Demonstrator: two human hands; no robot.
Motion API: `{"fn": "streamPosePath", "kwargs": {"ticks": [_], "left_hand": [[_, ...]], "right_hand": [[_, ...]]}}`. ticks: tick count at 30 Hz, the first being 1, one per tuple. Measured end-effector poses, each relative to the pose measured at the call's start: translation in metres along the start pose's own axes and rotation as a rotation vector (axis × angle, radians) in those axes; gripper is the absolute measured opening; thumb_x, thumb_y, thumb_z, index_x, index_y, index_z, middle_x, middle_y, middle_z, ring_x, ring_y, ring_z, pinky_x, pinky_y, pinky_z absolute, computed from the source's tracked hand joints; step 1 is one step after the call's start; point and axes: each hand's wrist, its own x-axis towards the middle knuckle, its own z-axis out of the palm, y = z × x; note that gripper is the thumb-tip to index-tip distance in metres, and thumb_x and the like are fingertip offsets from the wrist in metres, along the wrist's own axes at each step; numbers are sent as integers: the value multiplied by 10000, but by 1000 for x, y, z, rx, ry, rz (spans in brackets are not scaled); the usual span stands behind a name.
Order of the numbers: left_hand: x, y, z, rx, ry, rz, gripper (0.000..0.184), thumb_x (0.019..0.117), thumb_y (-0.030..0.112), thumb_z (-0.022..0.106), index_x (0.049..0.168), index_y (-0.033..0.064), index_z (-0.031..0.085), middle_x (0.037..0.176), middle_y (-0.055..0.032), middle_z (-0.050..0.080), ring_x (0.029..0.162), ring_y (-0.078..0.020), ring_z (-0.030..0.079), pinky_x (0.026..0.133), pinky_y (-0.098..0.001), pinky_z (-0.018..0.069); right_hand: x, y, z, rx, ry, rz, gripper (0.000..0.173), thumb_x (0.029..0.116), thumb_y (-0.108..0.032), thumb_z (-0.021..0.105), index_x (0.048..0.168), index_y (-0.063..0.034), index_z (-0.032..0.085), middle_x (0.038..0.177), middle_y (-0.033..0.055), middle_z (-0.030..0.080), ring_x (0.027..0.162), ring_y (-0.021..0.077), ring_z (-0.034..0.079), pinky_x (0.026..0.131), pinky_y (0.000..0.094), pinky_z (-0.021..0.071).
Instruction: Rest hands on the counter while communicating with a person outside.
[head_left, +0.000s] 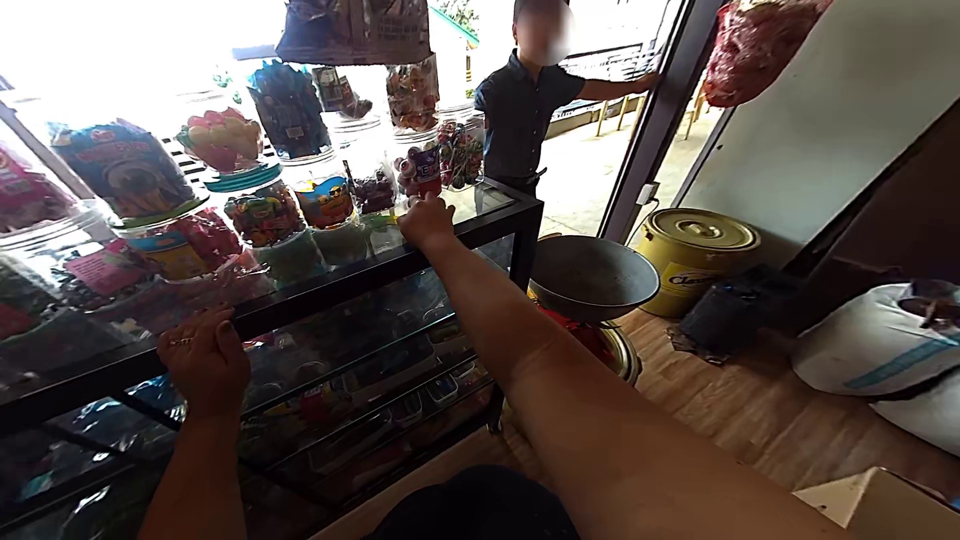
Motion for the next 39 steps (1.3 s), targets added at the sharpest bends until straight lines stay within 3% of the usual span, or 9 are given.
{"fn": "streamPosePath", "kwargs": {"ticks": [3, 6, 8, 9, 10, 23, 39], "left_hand": [[-1, -4, 1, 2, -5, -3, 509, 1118, 305, 329, 1053, -28, 708, 1109, -226, 741, 1164, -352, 663, 1093, -462, 389], [-2, -6, 3, -4, -7, 4, 505, 1118, 308, 330, 1051, -25, 704, 1108, -224, 741, 1165, -350, 661, 1093, -460, 383], [-2, -5, 3, -8, -6, 3, 490, 1117, 294, 338, 1052, -25, 704, 1105, -227, 741, 1167, -348, 661, 1098, -455, 380], [-2, -4, 3, -7, -4, 4, 486, 1118, 293, 342, 1052, -24, 705, 1103, -225, 742, 1167, -346, 661, 1097, -451, 378], [-2, -4, 3, -4, -2, 4, 484, 1119, 292, 345, 1053, -24, 705, 1104, -223, 743, 1168, -345, 661, 1096, -451, 378], [-1, -4, 4, 12, 5, -2, 499, 1113, 305, 332, 1061, -17, 710, 1113, -227, 741, 1163, -359, 665, 1092, -482, 385], [-1, -4, 2, -9, 16, 17, 478, 1114, 299, 359, 1043, -16, 711, 1095, -218, 746, 1151, -336, 668, 1089, -440, 384]], "right_hand": [[3, -3, 4, -15, 58, 41, 636, 985, -331, 588, 1561, -106, 439, 1614, 293, 308, 1444, 499, 357, 1096, 699, 323], [6, -1, 8, 21, 131, 46, 715, 988, -294, 581, 1637, -197, 298, 1710, 226, 100, 1506, 477, 265, 1125, 674, 300], [5, 0, 8, 18, 115, 39, 703, 998, -277, 558, 1642, -205, 284, 1701, 226, 140, 1391, 461, 452, 1086, 649, 370], [4, -1, 7, 0, 92, 31, 680, 997, -269, 549, 1628, -181, 312, 1659, 252, 237, 1282, 446, 559, 1032, 633, 429], [2, -2, 6, -5, 66, 27, 655, 996, -248, 543, 1613, -158, 342, 1614, 266, 314, 1234, 437, 591, 1015, 629, 444], [-1, -9, -4, -67, -12, 41, 593, 1003, -242, 533, 1562, -78, 422, 1546, 266, 405, 1196, 415, 611, 1015, 612, 442], [-2, -5, 0, -36, 22, 43, 500, 988, -242, 563, 1452, -56, 564, 1451, 239, 506, 1303, 392, 541, 1025, 585, 442]]}}
